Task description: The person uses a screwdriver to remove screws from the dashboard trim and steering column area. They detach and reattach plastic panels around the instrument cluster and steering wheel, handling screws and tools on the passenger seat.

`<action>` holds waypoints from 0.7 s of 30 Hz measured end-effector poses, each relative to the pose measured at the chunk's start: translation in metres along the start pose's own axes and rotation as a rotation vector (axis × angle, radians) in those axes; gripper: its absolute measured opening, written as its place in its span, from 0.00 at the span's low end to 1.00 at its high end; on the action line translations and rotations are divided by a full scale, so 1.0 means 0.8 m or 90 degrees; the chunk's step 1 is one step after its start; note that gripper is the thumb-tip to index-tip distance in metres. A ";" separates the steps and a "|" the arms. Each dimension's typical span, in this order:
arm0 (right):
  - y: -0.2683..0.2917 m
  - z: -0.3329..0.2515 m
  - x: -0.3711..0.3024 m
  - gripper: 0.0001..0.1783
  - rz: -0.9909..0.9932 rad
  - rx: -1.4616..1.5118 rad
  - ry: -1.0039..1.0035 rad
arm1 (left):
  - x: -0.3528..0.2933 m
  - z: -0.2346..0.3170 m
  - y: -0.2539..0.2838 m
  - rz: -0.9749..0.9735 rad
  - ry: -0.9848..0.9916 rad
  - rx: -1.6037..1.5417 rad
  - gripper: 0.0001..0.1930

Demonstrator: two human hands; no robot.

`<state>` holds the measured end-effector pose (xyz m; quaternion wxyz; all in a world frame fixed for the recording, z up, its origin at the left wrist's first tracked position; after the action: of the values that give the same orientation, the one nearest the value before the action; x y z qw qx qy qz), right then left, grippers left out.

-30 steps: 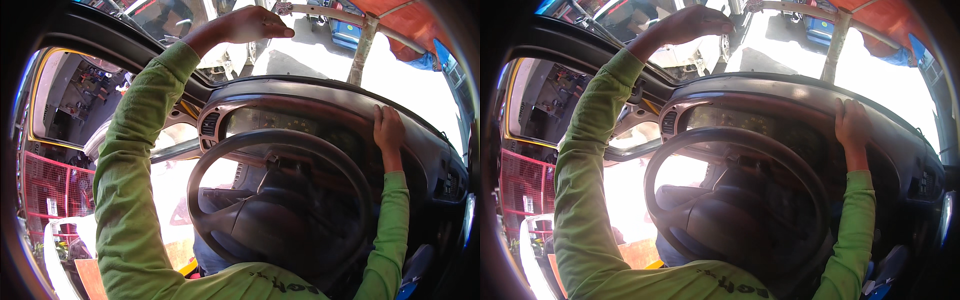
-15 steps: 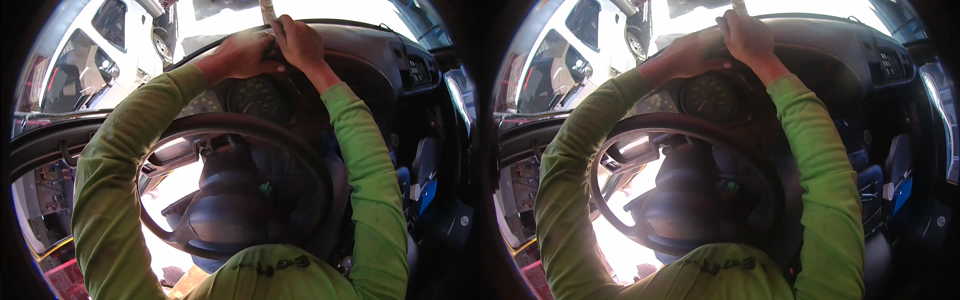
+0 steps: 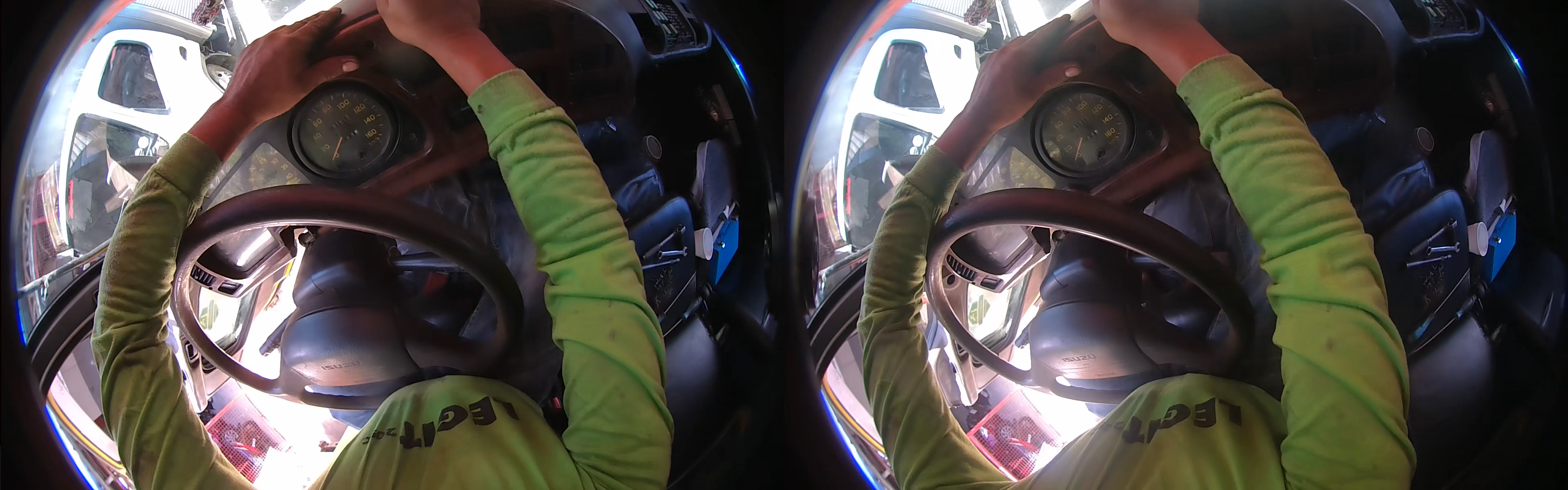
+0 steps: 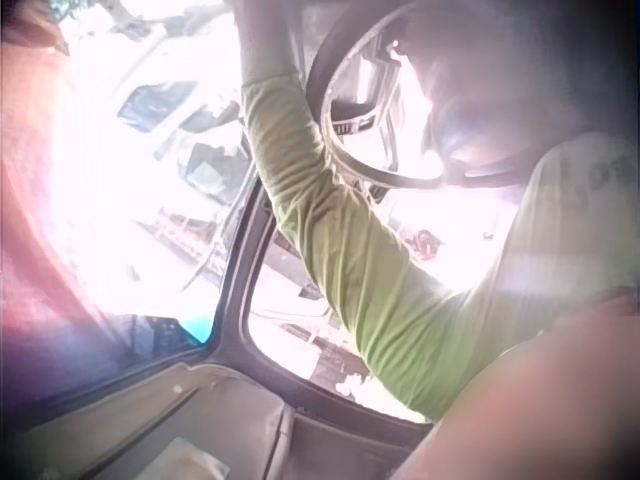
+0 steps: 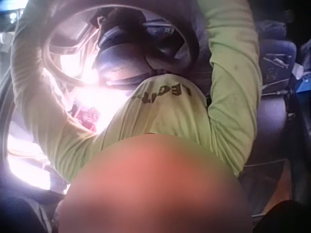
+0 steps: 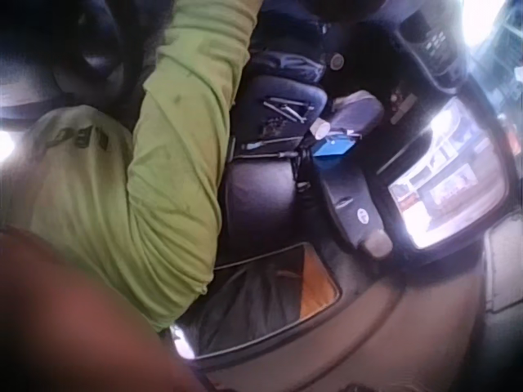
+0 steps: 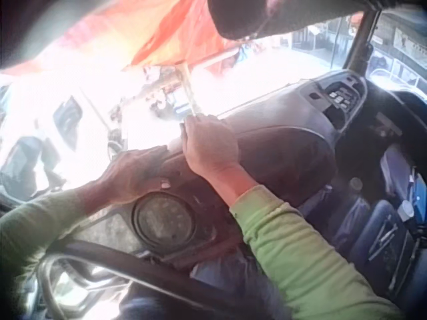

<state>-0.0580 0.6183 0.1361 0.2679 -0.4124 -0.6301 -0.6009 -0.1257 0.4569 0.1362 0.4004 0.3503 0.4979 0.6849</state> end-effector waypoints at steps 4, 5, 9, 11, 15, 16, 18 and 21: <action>-0.009 0.005 0.000 0.11 -0.044 -0.005 -0.022 | 0.011 0.025 -0.003 0.006 -0.048 0.058 0.38; -0.010 0.008 -0.001 0.11 -0.050 -0.005 -0.032 | 0.021 0.034 -0.008 0.011 -0.036 0.056 0.37; -0.034 0.010 -0.003 0.16 -0.256 0.073 -0.106 | 0.042 0.019 -0.020 -0.026 -0.046 0.014 0.39; -0.036 0.014 -0.009 0.18 -0.180 0.039 -0.118 | 0.047 0.015 -0.030 -0.050 -0.038 -0.163 0.39; -0.001 0.066 0.010 0.21 -0.137 0.426 -0.336 | 0.060 0.008 -0.021 -0.006 -0.051 0.039 0.42; 0.032 0.090 0.004 0.19 -0.093 0.393 -0.362 | 0.067 0.013 -0.022 0.001 -0.056 0.038 0.42; 0.130 0.134 -0.036 0.15 -0.028 0.357 -0.396 | 0.053 -0.007 -0.028 0.016 -0.025 0.039 0.43; 0.315 0.231 -0.129 0.14 -0.004 0.186 -0.199 | 0.044 -0.013 -0.023 0.008 -0.044 0.013 0.43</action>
<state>0.2364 0.7633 0.1606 0.2221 -0.4555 -0.7458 -0.4323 -0.1463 0.4876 0.1188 0.4096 0.3810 0.4889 0.6694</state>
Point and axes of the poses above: each hand's wrist, its own x-axis towards the middle knuckle, its own y-axis out of the back of the hand, z = x × y, the point moved 7 cm from there along x, towards the middle knuckle, and after that the axes turned 14 degrees about -x, right-handed, at the moved point
